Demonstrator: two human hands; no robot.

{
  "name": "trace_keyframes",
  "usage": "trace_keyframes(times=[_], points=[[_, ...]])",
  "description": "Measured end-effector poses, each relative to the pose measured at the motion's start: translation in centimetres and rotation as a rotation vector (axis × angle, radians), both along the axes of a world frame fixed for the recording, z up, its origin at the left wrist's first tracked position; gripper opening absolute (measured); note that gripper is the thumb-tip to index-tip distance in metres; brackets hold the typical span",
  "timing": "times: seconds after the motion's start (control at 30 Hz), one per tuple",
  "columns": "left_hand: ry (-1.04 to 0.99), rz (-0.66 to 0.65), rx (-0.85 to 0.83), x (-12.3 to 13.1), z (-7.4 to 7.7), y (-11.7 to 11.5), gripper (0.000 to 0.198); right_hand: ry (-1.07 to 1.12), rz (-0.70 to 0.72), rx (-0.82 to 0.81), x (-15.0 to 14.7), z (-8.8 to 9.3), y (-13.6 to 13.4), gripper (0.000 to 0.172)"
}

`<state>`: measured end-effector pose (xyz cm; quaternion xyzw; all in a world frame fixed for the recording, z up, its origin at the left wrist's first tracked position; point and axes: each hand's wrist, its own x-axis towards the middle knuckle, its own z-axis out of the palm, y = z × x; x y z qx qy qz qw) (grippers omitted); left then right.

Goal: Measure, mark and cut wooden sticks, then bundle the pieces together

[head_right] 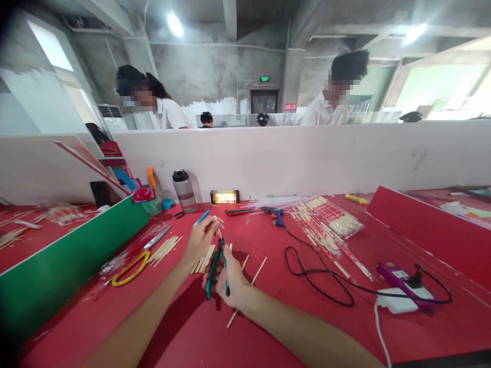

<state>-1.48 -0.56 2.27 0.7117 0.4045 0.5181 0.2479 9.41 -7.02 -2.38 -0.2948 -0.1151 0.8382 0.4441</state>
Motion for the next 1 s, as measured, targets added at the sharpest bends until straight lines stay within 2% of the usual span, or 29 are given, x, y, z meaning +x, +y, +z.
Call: trace_keyframes(times=[0.43, 0.63, 0.8, 1.0], points=[[-0.012, -0.004, 0.021, 0.2, 0.1, -0.4, 0.03, -0.036, -0.019, -0.021, -0.4, 1.5, -0.6, 0.054], [0.029, 0.026, 0.007, 0.1, -0.6, 0.1, 0.032, 0.028, 0.039, 0.012, -0.2, -0.3, 0.0, 0.054], [0.049, 0.046, 0.016, 0.1, -0.6, 0.1, 0.033, 0.053, 0.081, 0.055, 0.0, -1.5, 0.3, 0.051], [-0.027, -0.003, 0.007, 0.4, -0.3, -0.1, 0.031, 0.009, 0.001, 0.099, 0.7, 0.2, 1.3, 0.043]])
